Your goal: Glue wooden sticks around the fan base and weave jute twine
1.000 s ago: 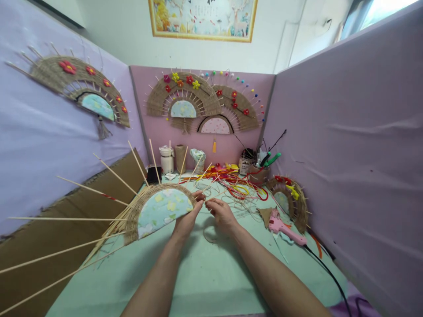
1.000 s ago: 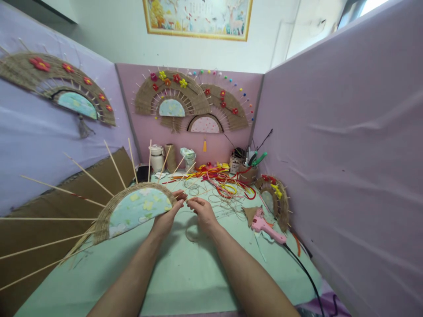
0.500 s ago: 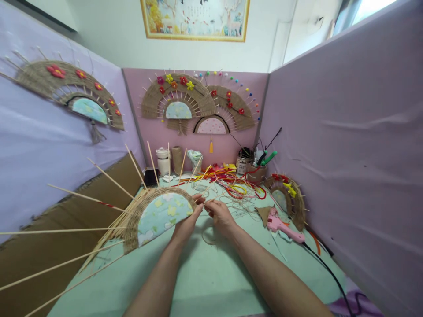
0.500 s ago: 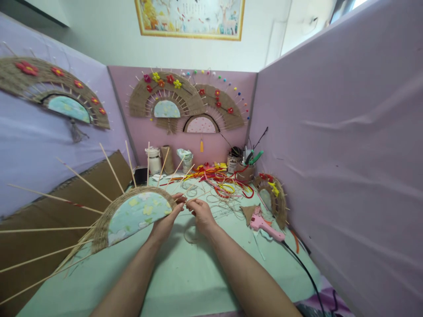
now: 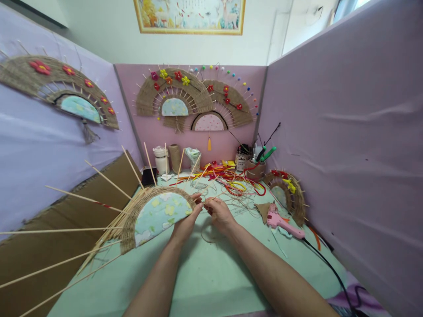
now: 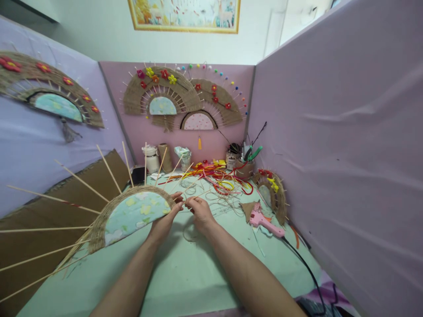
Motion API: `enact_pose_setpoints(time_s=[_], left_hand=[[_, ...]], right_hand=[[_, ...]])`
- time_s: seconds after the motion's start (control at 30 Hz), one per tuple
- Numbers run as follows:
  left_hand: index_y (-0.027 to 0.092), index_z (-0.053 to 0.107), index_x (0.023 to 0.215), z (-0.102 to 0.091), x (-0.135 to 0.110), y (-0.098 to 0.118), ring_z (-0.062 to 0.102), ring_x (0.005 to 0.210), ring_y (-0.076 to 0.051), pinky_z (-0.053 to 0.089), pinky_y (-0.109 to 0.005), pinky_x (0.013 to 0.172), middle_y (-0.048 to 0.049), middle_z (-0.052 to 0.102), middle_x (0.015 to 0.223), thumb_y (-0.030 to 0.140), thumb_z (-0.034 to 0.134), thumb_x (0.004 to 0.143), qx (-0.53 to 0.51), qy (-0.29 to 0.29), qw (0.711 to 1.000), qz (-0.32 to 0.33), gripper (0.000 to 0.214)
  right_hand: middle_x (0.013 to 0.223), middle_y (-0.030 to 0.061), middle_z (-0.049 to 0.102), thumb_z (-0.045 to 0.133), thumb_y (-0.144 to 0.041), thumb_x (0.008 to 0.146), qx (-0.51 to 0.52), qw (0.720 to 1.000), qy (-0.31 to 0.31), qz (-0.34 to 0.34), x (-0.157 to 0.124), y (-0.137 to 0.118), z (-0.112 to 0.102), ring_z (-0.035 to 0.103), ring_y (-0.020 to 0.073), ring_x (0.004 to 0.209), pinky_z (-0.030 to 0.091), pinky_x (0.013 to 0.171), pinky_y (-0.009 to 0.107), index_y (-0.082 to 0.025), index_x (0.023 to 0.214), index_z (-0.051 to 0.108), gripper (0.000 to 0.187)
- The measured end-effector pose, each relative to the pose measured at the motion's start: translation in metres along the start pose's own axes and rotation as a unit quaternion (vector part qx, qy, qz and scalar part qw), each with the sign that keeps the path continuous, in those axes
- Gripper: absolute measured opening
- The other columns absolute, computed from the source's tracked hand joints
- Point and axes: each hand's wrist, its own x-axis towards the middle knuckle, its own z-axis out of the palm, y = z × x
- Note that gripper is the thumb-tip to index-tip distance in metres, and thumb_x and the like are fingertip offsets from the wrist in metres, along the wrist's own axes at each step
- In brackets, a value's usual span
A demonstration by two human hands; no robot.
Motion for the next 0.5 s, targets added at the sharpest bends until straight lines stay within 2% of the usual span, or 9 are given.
enact_pose_setpoints(time_s=[0.17, 0.33, 0.5], left_hand=[[0.021, 0.062, 0.115, -0.0004, 0.0004, -0.0005, 0.058, 0.085, -0.016, 0.052, -0.032, 0.08, -0.0035, 0.059, 0.096, 0.038, 0.069, 0.077, -0.002, -0.002, 1.0, -0.002, 0.042], [0.022, 0.062, 0.116, -0.0001, 0.0, -0.0015, 0.058, 0.088, -0.016, 0.052, -0.03, 0.08, -0.003, 0.058, 0.096, 0.037, 0.068, 0.078, -0.018, -0.01, 1.0, -0.011, 0.042], [0.022, 0.06, 0.118, -0.0022, 0.0021, -0.0037, 0.058, 0.085, -0.015, 0.051, -0.03, 0.081, -0.0027, 0.059, 0.095, 0.036, 0.068, 0.079, -0.037, 0.001, 0.999, -0.008, 0.043]], right_hand=[[0.054, -0.0031, 0.046, 0.059, -0.025, 0.058, -0.002, 1.0, -0.001, -0.012, 0.0016, 0.0021, -0.0009, 0.033, 0.0114, 0.056, 0.024, 0.058, 0.029, -0.02, 0.049, 0.054, 0.011], [0.055, -0.0033, 0.046, 0.06, -0.024, 0.058, 0.012, 1.0, 0.002, -0.009, 0.003, 0.0058, -0.0017, 0.035, 0.0116, 0.058, 0.027, 0.06, 0.028, -0.02, 0.048, 0.053, 0.013], [0.061, -0.0013, 0.054, 0.065, -0.028, 0.061, 0.021, 1.0, -0.006, 0.019, 0.0008, 0.0042, 0.0, 0.043, 0.0129, 0.064, 0.032, 0.065, 0.028, -0.019, 0.055, 0.061, 0.012]])
